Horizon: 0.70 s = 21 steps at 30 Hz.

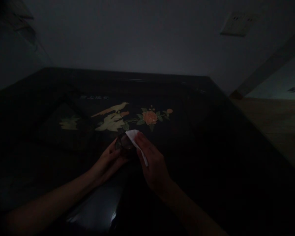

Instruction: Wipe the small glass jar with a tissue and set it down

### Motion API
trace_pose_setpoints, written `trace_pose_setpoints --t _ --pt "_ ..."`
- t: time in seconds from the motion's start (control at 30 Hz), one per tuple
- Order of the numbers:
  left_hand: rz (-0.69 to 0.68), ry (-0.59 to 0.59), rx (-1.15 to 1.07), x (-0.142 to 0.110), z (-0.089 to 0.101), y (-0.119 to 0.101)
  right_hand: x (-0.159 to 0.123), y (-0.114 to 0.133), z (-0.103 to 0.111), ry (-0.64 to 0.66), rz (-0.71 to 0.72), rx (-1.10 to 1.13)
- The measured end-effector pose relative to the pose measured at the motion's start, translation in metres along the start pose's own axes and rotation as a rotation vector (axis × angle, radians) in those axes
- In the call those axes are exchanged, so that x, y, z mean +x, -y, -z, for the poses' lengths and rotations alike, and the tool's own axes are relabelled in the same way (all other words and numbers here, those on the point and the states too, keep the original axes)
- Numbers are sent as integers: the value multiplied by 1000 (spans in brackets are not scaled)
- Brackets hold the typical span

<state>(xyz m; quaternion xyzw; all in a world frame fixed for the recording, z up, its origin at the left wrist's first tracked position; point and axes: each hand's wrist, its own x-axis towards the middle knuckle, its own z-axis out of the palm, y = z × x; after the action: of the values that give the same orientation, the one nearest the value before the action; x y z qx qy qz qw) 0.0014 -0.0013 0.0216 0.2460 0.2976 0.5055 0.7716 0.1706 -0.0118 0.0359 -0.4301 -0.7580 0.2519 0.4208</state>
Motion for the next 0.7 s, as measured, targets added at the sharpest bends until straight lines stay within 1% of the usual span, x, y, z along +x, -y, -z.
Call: trace_pose_setpoints --t 0.1,0.23,0.43,0.6,0.7 --pt "18 38 -45 0 2 1 0 -1 -2 11 28 -65" --pt "89 75 -57 0 2 0 1 -2 -1 19 66 -99" --pt "130 128 -55 -1 0 -1 3 0 -1 120 126 -143" --pt "118 77 -32 -1 3 3 3 3 0 196 224 -187" --pt "79 32 -54 0 5 4 2 6 0 208 277 -232"
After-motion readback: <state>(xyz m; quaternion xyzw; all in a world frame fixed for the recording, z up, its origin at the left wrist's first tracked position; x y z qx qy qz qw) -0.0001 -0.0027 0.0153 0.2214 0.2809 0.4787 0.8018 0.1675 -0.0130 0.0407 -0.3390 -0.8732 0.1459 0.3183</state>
